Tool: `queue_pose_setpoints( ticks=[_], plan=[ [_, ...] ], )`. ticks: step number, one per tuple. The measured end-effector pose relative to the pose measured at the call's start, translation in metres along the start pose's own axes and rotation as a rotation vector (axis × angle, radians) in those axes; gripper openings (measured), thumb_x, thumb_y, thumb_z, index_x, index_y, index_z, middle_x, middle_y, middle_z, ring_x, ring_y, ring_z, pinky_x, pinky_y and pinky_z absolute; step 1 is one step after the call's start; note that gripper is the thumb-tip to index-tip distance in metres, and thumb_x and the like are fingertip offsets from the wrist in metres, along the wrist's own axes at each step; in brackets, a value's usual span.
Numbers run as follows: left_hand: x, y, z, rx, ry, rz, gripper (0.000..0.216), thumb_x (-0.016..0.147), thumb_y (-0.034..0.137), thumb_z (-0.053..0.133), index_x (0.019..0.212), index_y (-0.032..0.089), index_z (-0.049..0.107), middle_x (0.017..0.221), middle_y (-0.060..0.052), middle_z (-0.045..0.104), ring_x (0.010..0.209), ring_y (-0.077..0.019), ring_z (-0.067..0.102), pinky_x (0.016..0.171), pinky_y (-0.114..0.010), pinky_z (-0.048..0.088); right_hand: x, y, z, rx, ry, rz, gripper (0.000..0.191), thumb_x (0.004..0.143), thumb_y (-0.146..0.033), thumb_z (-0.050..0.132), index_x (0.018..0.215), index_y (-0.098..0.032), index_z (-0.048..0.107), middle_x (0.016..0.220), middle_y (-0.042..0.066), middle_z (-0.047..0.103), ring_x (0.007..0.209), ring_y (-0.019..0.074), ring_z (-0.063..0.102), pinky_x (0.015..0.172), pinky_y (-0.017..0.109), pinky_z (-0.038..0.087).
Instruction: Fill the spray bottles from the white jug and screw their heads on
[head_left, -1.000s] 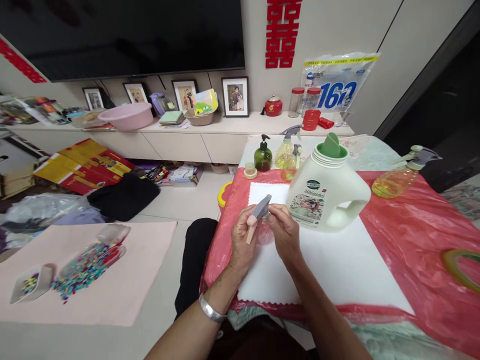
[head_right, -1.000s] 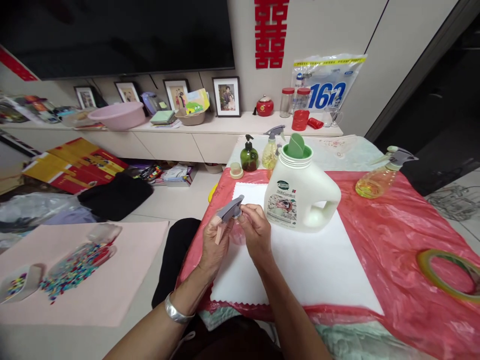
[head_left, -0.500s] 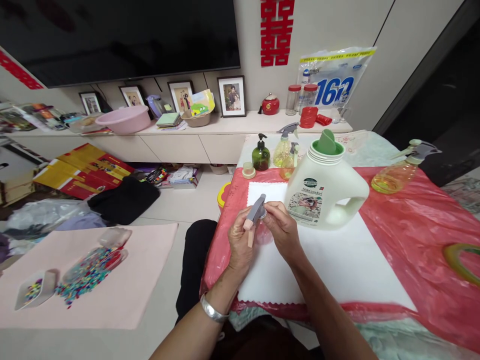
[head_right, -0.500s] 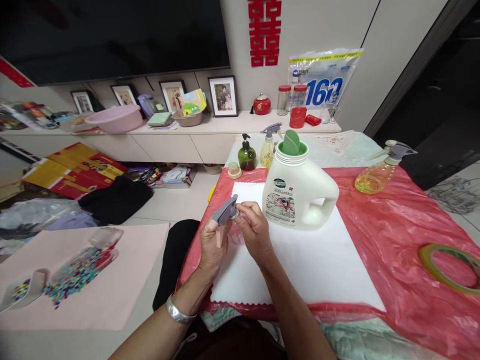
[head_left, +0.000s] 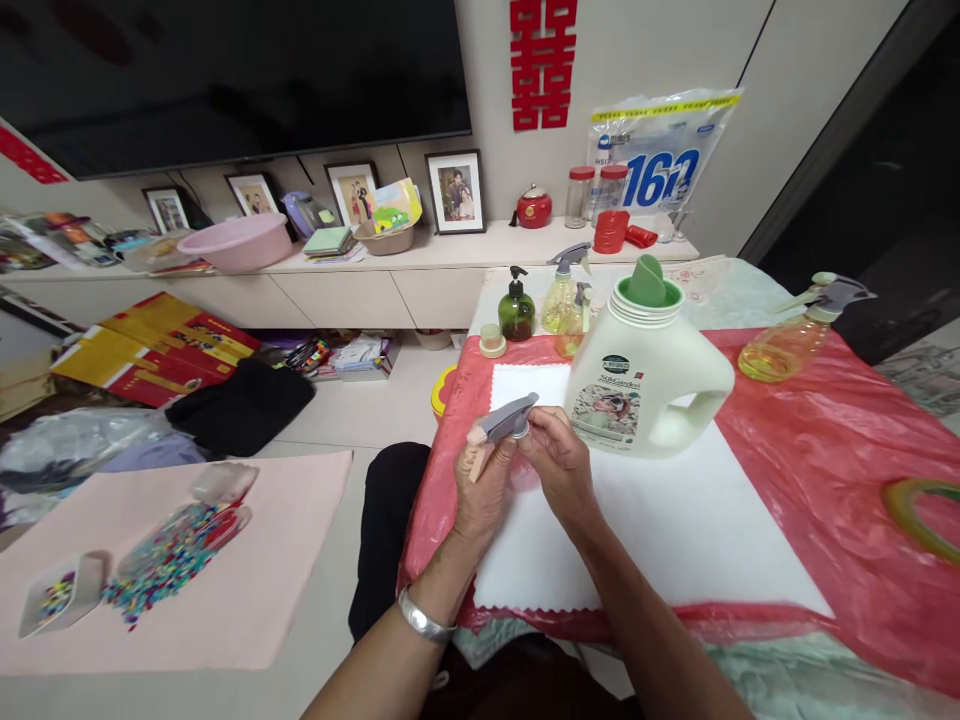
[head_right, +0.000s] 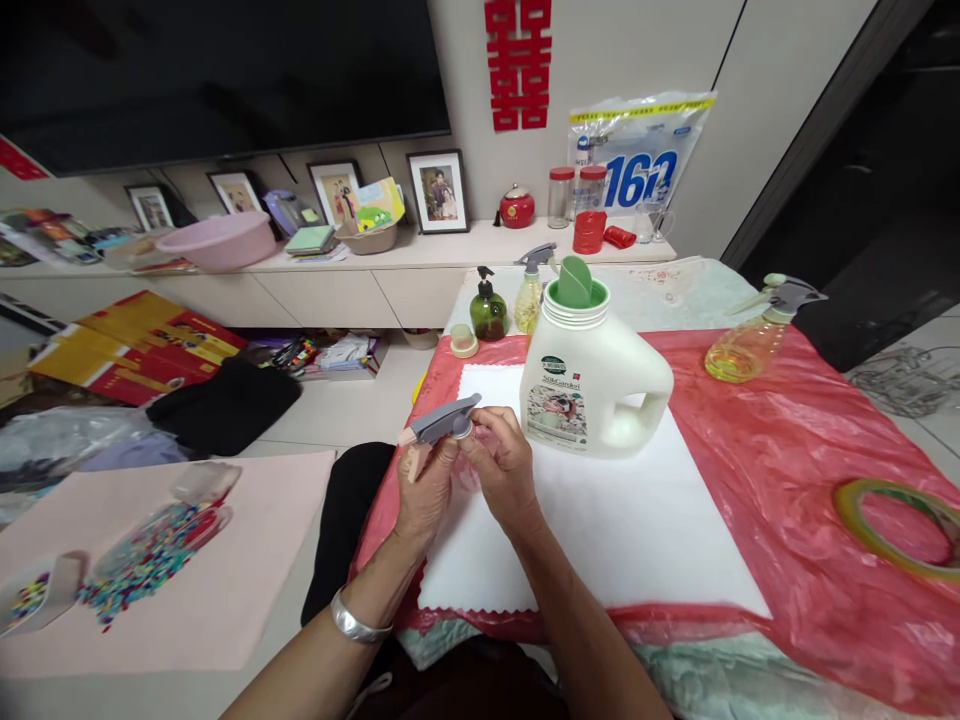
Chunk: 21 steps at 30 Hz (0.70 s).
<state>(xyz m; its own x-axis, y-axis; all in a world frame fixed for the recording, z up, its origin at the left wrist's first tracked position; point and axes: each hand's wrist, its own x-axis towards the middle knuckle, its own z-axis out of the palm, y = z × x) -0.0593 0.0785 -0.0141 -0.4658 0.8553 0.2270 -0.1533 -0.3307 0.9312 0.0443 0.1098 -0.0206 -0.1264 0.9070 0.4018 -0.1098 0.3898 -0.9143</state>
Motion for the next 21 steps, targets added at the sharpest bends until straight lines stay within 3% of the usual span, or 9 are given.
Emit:
queue_pose_setpoints(
  ticks=[4, 8, 14, 21],
  plan=[
    [-0.001, 0.002, 0.006, -0.08, 0.002, -0.011, 0.031, 0.077, 0.038, 0.085, 0.1, 0.019, 0.076, 0.104, -0.009, 0.08, 0.099, -0.0254, 0.074, 0.094, -0.038, 0.058, 0.003, -0.004, -0.005, 0.003, -0.035, 0.038, 0.025, 0.096, -0.043, 0.058, 0.105, -0.024, 0.072, 0.102, 0.005, 0.057, 0.099, 0.0188, 0.06, 0.091, 0.033, 0.049],
    [0.001, -0.001, 0.005, -0.042, 0.036, -0.008, 0.032, 0.077, 0.04, 0.085, 0.099, 0.018, 0.078, 0.101, -0.008, 0.081, 0.096, -0.024, 0.075, 0.091, -0.036, 0.059, 0.005, -0.004, -0.006, 0.023, -0.046, 0.05, 0.023, 0.092, -0.044, 0.064, 0.096, -0.023, 0.073, 0.099, 0.004, 0.057, 0.097, 0.0191, 0.059, 0.09, 0.033, 0.05],
    [0.003, -0.007, -0.001, 0.046, 0.026, 0.027, 0.029, 0.084, 0.045, 0.078, 0.097, 0.019, 0.078, 0.098, -0.006, 0.079, 0.094, -0.0206, 0.072, 0.09, -0.032, 0.056, 0.0, 0.001, 0.001, 0.054, 0.03, 0.064, 0.018, 0.087, -0.039, 0.071, 0.095, -0.023, 0.071, 0.1, 0.004, 0.055, 0.099, 0.0198, 0.059, 0.091, 0.035, 0.049],
    [0.001, -0.011, -0.003, -0.07, 0.032, -0.02, 0.037, 0.079, 0.049, 0.082, 0.102, 0.02, 0.076, 0.102, -0.007, 0.079, 0.094, -0.0202, 0.073, 0.089, -0.031, 0.058, -0.003, 0.001, 0.008, 0.078, 0.08, 0.091, 0.02, 0.084, -0.038, 0.076, 0.096, -0.023, 0.07, 0.102, 0.004, 0.055, 0.1, 0.0202, 0.059, 0.091, 0.036, 0.05]
  ],
)
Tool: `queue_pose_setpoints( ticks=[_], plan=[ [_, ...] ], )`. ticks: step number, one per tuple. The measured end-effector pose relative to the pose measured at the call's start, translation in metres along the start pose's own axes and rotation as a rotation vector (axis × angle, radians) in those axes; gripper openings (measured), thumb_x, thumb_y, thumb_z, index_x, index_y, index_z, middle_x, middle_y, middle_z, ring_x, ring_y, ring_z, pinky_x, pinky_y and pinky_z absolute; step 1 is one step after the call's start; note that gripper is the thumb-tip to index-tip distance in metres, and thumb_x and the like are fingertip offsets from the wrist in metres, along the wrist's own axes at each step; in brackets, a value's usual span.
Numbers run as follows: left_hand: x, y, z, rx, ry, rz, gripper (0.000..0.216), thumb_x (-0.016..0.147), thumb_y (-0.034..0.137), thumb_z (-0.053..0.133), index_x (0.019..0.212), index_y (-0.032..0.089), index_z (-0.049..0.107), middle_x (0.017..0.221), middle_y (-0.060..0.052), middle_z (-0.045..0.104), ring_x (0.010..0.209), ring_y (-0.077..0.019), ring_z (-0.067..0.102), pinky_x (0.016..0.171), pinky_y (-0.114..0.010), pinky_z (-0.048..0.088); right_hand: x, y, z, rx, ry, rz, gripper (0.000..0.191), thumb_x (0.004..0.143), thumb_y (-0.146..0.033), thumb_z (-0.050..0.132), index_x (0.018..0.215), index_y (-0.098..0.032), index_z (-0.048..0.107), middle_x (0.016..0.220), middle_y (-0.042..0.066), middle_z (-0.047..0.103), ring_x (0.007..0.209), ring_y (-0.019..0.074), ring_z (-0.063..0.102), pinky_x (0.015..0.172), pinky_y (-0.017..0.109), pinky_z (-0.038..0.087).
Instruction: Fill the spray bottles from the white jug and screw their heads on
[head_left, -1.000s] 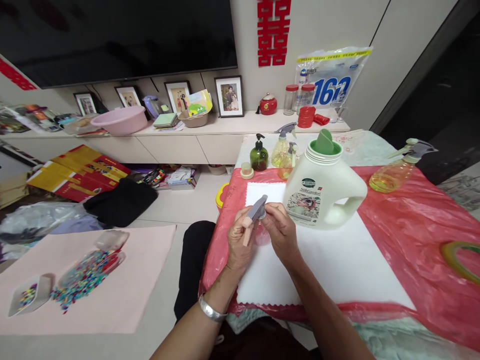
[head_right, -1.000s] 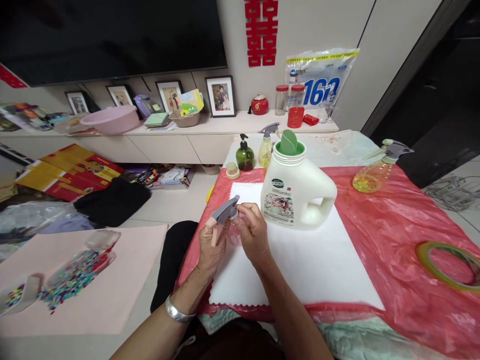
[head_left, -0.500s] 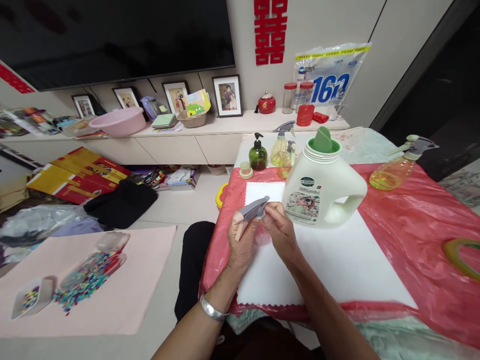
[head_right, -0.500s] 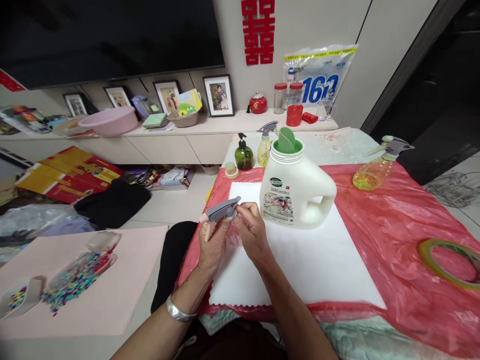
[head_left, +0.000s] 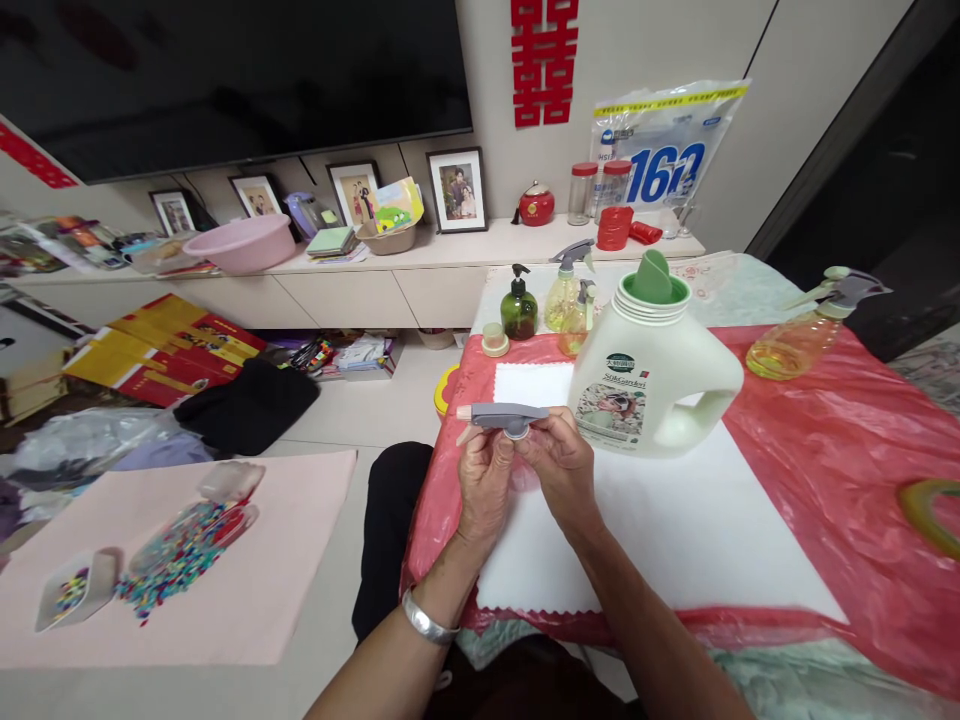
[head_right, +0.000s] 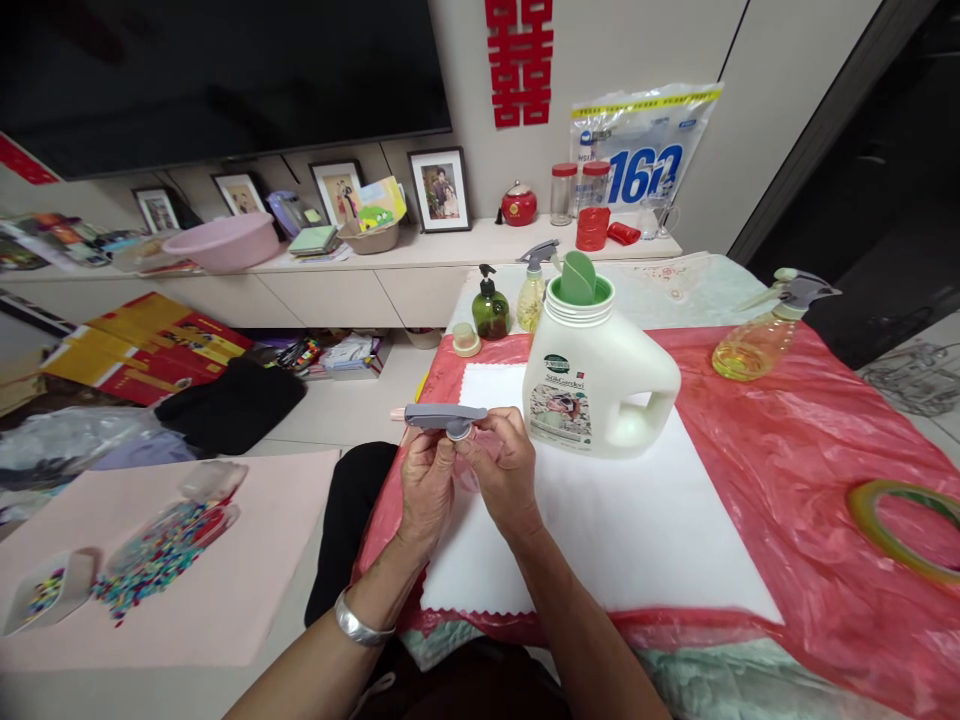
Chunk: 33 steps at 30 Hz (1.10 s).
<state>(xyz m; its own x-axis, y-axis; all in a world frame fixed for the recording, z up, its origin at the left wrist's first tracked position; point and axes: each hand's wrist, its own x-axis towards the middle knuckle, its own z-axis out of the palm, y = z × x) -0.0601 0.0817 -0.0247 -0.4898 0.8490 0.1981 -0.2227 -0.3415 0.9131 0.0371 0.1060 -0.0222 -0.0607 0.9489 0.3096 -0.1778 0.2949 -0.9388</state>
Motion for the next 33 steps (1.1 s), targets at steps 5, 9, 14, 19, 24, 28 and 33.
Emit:
queue_pose_setpoints(
  ticks=[5, 9, 14, 19, 24, 28, 33],
  plan=[
    [0.0, 0.001, 0.003, 0.004, 0.017, -0.016, 0.033, 0.077, 0.045, 0.084, 0.097, 0.019, 0.077, 0.097, -0.006, 0.079, 0.091, -0.0198, 0.074, 0.086, -0.03, 0.058, 0.001, -0.002, -0.004, 0.004, -0.027, 0.004, 0.02, 0.087, -0.043, 0.071, 0.095, -0.024, 0.07, 0.1, 0.003, 0.055, 0.098, 0.0192, 0.059, 0.09, 0.035, 0.049],
    [0.001, 0.008, 0.01, 0.014, 0.004, -0.007, 0.036, 0.076, 0.046, 0.085, 0.097, 0.018, 0.077, 0.099, -0.007, 0.08, 0.094, -0.0217, 0.074, 0.09, -0.033, 0.057, 0.004, -0.008, -0.007, -0.026, -0.082, 0.003, 0.026, 0.095, -0.047, 0.06, 0.095, -0.024, 0.073, 0.103, 0.004, 0.056, 0.102, 0.0196, 0.058, 0.094, 0.035, 0.048],
    [0.001, 0.009, 0.013, -0.042, 0.037, 0.008, 0.036, 0.074, 0.044, 0.087, 0.099, 0.02, 0.075, 0.097, -0.005, 0.078, 0.089, -0.0184, 0.072, 0.085, -0.03, 0.057, 0.006, -0.009, -0.007, -0.037, -0.104, -0.01, 0.023, 0.091, -0.044, 0.065, 0.089, -0.023, 0.074, 0.099, 0.004, 0.055, 0.1, 0.0195, 0.057, 0.092, 0.034, 0.048],
    [-0.002, 0.0, 0.005, 0.048, 0.095, 0.064, 0.027, 0.08, 0.046, 0.082, 0.087, 0.021, 0.074, 0.088, -0.002, 0.072, 0.084, -0.0152, 0.067, 0.081, -0.026, 0.054, 0.003, -0.005, -0.004, -0.013, -0.046, -0.018, 0.017, 0.085, -0.036, 0.072, 0.099, -0.025, 0.072, 0.101, 0.003, 0.055, 0.096, 0.0181, 0.059, 0.087, 0.033, 0.05],
    [-0.003, 0.001, 0.001, 0.069, 0.027, 0.055, 0.032, 0.084, 0.053, 0.075, 0.092, 0.023, 0.073, 0.094, -0.004, 0.071, 0.092, -0.0184, 0.067, 0.087, -0.03, 0.054, 0.0, -0.002, 0.002, -0.02, 0.031, -0.01, 0.026, 0.078, -0.03, 0.077, 0.103, -0.027, 0.072, 0.101, 0.003, 0.055, 0.098, 0.0192, 0.058, 0.09, 0.035, 0.05],
    [-0.001, 0.005, 0.001, -0.028, 0.016, 0.002, 0.037, 0.078, 0.053, 0.081, 0.098, 0.024, 0.071, 0.093, -0.002, 0.07, 0.087, -0.0167, 0.066, 0.082, -0.028, 0.054, -0.001, -0.001, 0.002, -0.026, 0.032, -0.004, 0.026, 0.077, -0.029, 0.08, 0.102, -0.026, 0.073, 0.1, 0.003, 0.055, 0.098, 0.0195, 0.058, 0.088, 0.035, 0.05],
    [0.001, 0.007, 0.004, 0.015, -0.027, 0.043, 0.03, 0.08, 0.048, 0.081, 0.086, 0.02, 0.07, 0.089, -0.002, 0.068, 0.082, -0.0159, 0.064, 0.079, -0.028, 0.053, 0.0, -0.007, -0.004, -0.028, -0.049, -0.03, 0.023, 0.088, -0.04, 0.069, 0.106, -0.026, 0.072, 0.1, 0.003, 0.054, 0.098, 0.0195, 0.057, 0.091, 0.036, 0.05]
  ],
)
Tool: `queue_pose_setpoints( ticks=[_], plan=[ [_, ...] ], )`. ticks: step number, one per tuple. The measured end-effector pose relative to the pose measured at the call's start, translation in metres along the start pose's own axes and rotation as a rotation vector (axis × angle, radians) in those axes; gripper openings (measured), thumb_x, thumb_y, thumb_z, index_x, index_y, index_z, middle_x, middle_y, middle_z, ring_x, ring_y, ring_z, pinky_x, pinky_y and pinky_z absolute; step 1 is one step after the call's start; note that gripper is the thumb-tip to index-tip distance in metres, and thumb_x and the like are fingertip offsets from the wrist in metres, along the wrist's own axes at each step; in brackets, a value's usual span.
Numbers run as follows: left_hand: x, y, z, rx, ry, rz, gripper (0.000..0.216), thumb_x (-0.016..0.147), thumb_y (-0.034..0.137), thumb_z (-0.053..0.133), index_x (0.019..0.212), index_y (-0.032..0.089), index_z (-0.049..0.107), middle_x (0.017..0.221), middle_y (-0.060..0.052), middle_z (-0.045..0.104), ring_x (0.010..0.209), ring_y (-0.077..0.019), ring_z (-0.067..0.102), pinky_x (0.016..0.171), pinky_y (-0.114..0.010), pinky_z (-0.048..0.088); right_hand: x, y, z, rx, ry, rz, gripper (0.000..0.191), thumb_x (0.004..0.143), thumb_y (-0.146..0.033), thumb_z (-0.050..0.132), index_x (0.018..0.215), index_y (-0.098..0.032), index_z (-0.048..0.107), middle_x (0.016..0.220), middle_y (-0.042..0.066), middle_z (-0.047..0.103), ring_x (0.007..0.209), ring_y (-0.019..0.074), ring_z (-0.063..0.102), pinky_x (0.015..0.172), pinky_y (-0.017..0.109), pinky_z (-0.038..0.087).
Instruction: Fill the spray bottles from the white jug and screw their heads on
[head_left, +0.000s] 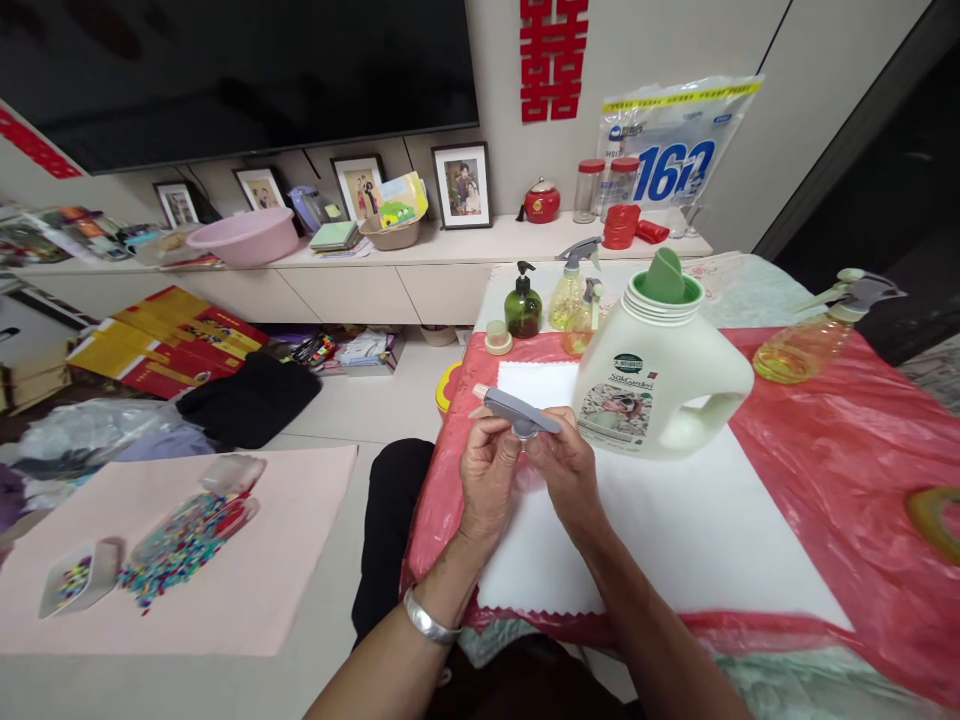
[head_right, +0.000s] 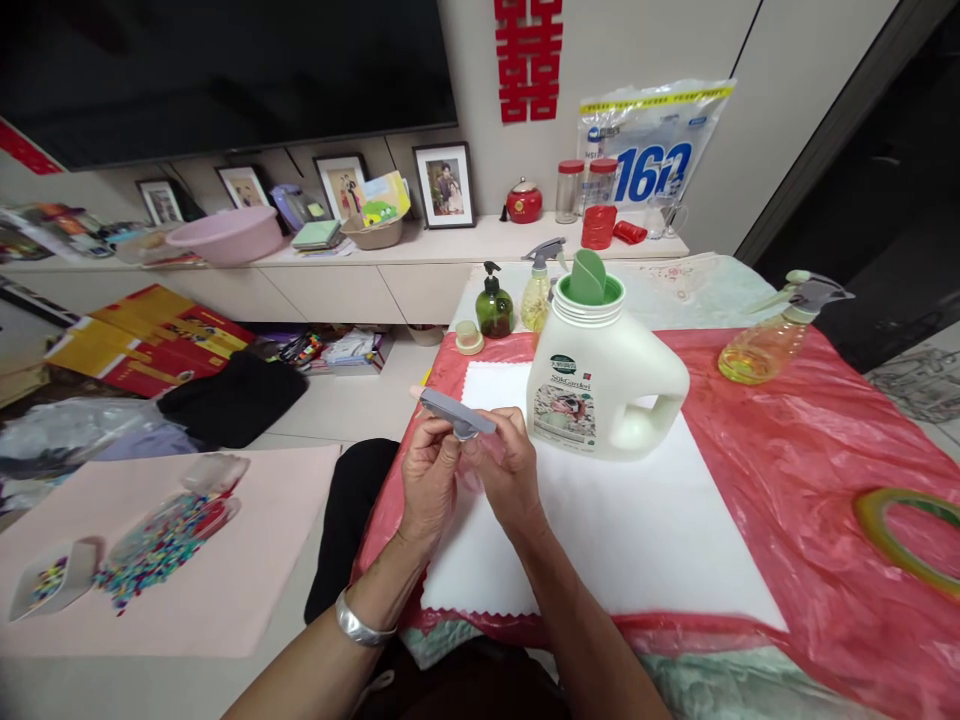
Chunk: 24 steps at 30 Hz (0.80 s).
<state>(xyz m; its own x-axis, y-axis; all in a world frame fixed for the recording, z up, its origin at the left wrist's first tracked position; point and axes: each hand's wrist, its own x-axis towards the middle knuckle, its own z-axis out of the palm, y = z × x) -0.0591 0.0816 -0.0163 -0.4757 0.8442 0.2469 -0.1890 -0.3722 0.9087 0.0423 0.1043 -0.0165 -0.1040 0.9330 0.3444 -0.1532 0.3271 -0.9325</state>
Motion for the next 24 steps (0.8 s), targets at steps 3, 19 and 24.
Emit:
queue_pose_setpoints(
  ticks=[3, 19, 24],
  plan=[
    [0.001, 0.002, 0.002, 0.003, 0.007, 0.023, 0.029, 0.079, 0.045, 0.082, 0.082, 0.02, 0.069, 0.088, -0.001, 0.067, 0.083, -0.0152, 0.064, 0.079, -0.028, 0.052, 0.002, -0.003, -0.004, -0.019, -0.052, 0.008, 0.029, 0.093, -0.047, 0.06, 0.1, -0.023, 0.074, 0.099, 0.005, 0.051, 0.095, 0.0196, 0.057, 0.088, 0.036, 0.052],
    [-0.003, 0.006, -0.002, -0.081, -0.044, -0.089, 0.04, 0.073, 0.045, 0.084, 0.101, 0.022, 0.067, 0.094, -0.004, 0.067, 0.088, -0.0186, 0.064, 0.083, -0.031, 0.052, -0.003, -0.001, 0.013, -0.175, 0.174, -0.054, 0.026, 0.077, -0.021, 0.068, 0.102, -0.026, 0.072, 0.094, 0.002, 0.057, 0.09, 0.0185, 0.06, 0.08, 0.034, 0.053],
    [-0.001, 0.006, 0.002, 0.009, -0.023, -0.061, 0.036, 0.07, 0.03, 0.087, 0.094, 0.021, 0.062, 0.09, -0.001, 0.065, 0.085, -0.0157, 0.062, 0.082, -0.028, 0.05, -0.001, 0.001, 0.017, -0.221, 0.193, -0.065, 0.019, 0.081, -0.021, 0.065, 0.099, -0.024, 0.07, 0.092, 0.003, 0.057, 0.087, 0.0185, 0.06, 0.076, 0.033, 0.052]
  ],
)
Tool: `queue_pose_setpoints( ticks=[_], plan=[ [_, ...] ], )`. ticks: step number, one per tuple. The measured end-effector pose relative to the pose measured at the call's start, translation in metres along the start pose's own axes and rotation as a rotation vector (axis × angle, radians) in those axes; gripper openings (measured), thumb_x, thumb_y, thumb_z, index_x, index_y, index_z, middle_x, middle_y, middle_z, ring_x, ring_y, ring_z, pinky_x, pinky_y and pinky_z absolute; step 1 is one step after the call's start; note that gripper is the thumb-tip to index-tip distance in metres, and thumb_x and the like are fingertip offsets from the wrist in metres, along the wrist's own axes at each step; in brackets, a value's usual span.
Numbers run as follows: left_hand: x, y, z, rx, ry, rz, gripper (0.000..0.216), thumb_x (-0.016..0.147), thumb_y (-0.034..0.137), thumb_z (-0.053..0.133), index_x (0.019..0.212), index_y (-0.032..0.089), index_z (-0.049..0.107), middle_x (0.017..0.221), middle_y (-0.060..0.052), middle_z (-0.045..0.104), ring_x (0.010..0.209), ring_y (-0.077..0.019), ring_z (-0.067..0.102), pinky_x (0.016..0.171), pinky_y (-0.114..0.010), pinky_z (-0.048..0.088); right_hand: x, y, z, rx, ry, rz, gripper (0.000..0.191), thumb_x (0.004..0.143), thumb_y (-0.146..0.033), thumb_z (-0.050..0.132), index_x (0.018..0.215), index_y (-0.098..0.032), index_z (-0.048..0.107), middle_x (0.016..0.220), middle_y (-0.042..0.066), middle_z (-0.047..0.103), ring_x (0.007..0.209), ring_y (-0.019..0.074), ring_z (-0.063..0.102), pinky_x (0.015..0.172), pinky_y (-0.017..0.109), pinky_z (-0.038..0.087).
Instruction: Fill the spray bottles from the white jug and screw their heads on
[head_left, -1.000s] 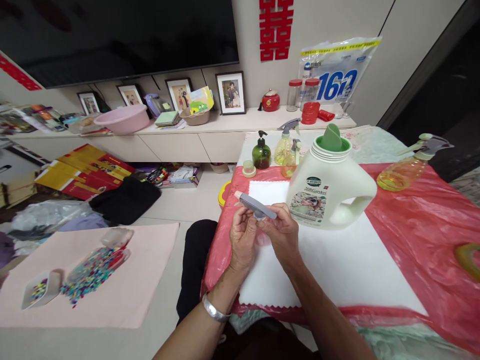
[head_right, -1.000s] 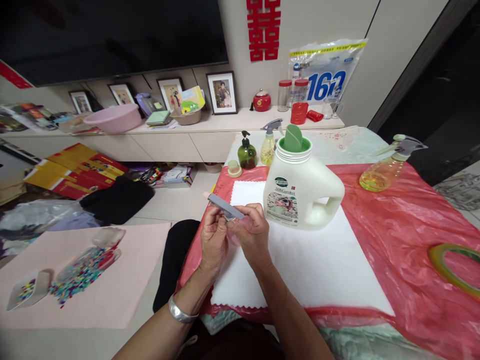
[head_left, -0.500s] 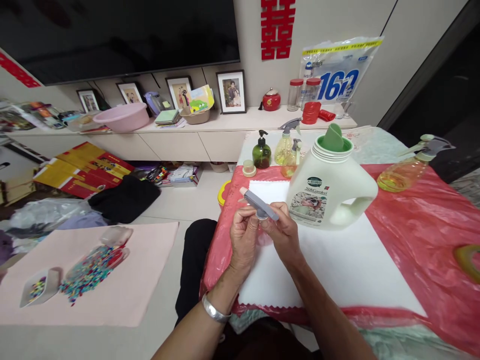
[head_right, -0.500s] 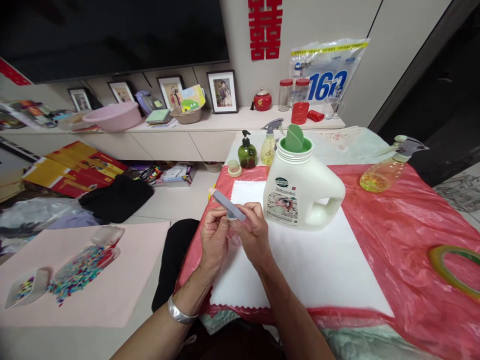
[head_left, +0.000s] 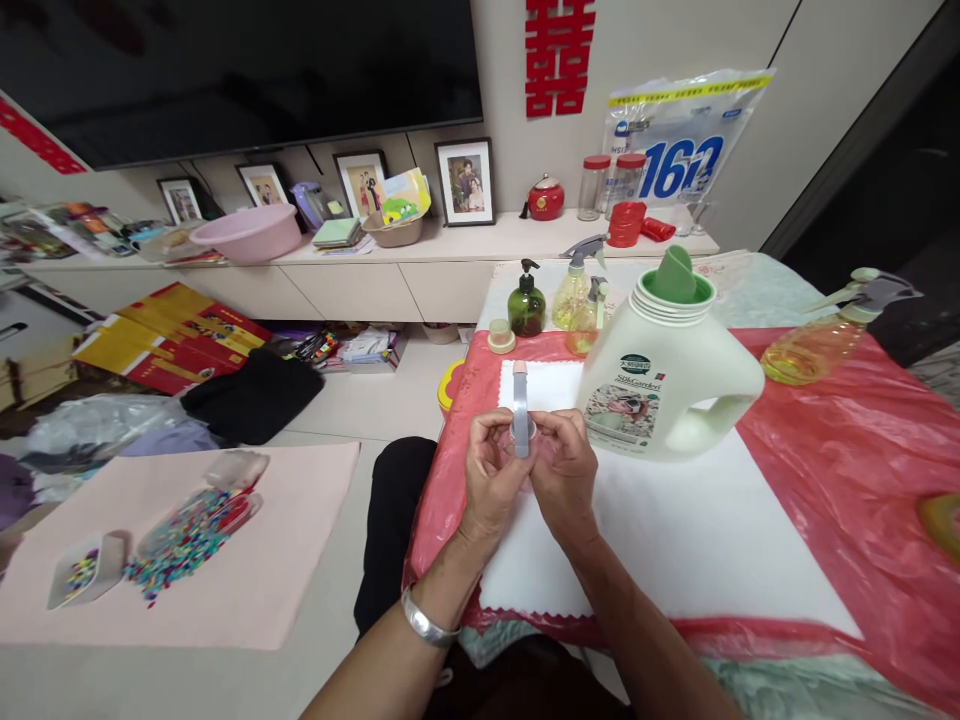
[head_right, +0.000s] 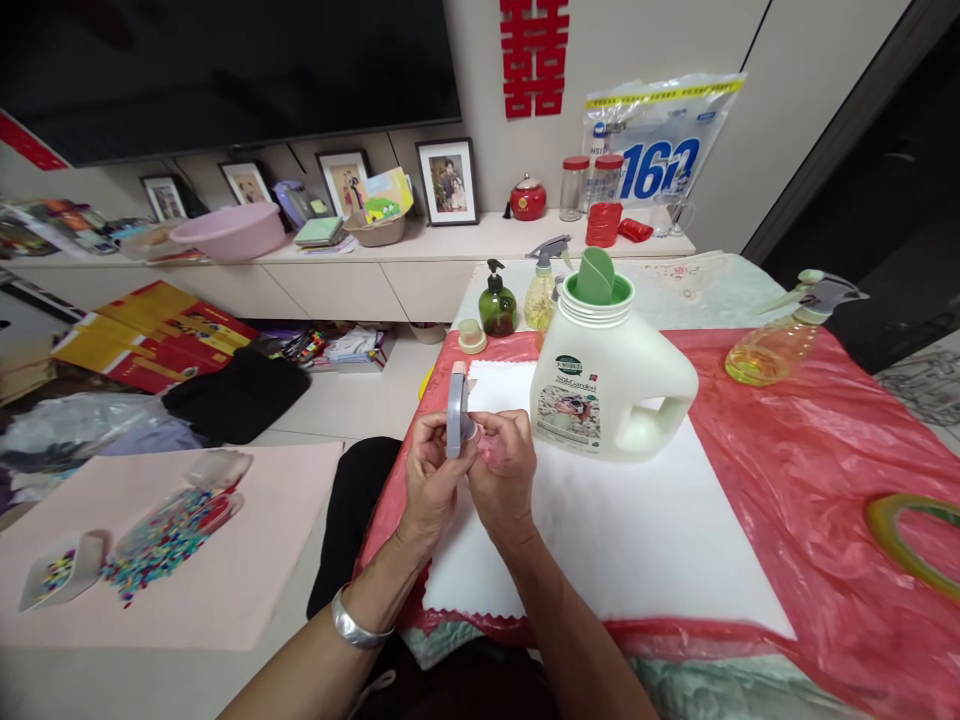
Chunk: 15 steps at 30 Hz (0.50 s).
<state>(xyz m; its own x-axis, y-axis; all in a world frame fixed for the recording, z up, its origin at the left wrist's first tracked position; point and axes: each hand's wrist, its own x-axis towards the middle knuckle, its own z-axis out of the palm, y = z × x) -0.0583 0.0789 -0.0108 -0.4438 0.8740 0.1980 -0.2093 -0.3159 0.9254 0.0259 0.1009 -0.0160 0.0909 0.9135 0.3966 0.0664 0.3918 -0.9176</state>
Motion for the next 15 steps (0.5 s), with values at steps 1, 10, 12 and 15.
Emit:
queue_pose_setpoints(
  ticks=[1, 10, 12, 15],
  plan=[
    [0.0, 0.0, 0.0, 0.014, 0.012, -0.001, 0.034, 0.071, 0.03, 0.087, 0.093, 0.02, 0.062, 0.09, -0.001, 0.065, 0.085, -0.0157, 0.062, 0.082, -0.028, 0.05, 0.0, 0.0, 0.0, 0.0, -0.011, -0.002, 0.018, 0.082, -0.023, 0.065, 0.099, -0.024, 0.069, 0.093, 0.003, 0.057, 0.088, 0.0189, 0.06, 0.077, 0.033, 0.052],
    [0.0, -0.003, -0.002, 0.039, 0.019, -0.012, 0.034, 0.069, 0.031, 0.088, 0.095, 0.019, 0.069, 0.094, -0.004, 0.072, 0.092, -0.0195, 0.067, 0.091, -0.034, 0.052, 0.004, 0.007, -0.026, 0.226, -0.349, 0.096, 0.039, 0.089, -0.037, 0.059, 0.126, -0.027, 0.067, 0.113, 0.006, 0.053, 0.114, 0.0231, 0.056, 0.101, 0.039, 0.048],
    [0.0, -0.003, -0.002, 0.059, 0.019, 0.007, 0.032, 0.071, 0.032, 0.087, 0.095, 0.019, 0.07, 0.094, -0.004, 0.072, 0.094, -0.0204, 0.068, 0.093, -0.035, 0.052, 0.007, 0.006, -0.029, 0.232, -0.379, 0.131, 0.04, 0.096, -0.046, 0.051, 0.127, -0.027, 0.068, 0.111, 0.006, 0.052, 0.113, 0.0226, 0.054, 0.1, 0.037, 0.048],
    [0.002, -0.003, -0.002, 0.055, 0.007, 0.035, 0.03, 0.073, 0.035, 0.086, 0.094, 0.019, 0.072, 0.095, -0.005, 0.071, 0.096, -0.021, 0.067, 0.093, -0.035, 0.052, 0.011, 0.003, -0.027, 0.2, -0.393, 0.13, 0.041, 0.1, -0.051, 0.047, 0.12, -0.026, 0.072, 0.109, 0.007, 0.051, 0.108, 0.0216, 0.055, 0.098, 0.035, 0.048]
  ],
)
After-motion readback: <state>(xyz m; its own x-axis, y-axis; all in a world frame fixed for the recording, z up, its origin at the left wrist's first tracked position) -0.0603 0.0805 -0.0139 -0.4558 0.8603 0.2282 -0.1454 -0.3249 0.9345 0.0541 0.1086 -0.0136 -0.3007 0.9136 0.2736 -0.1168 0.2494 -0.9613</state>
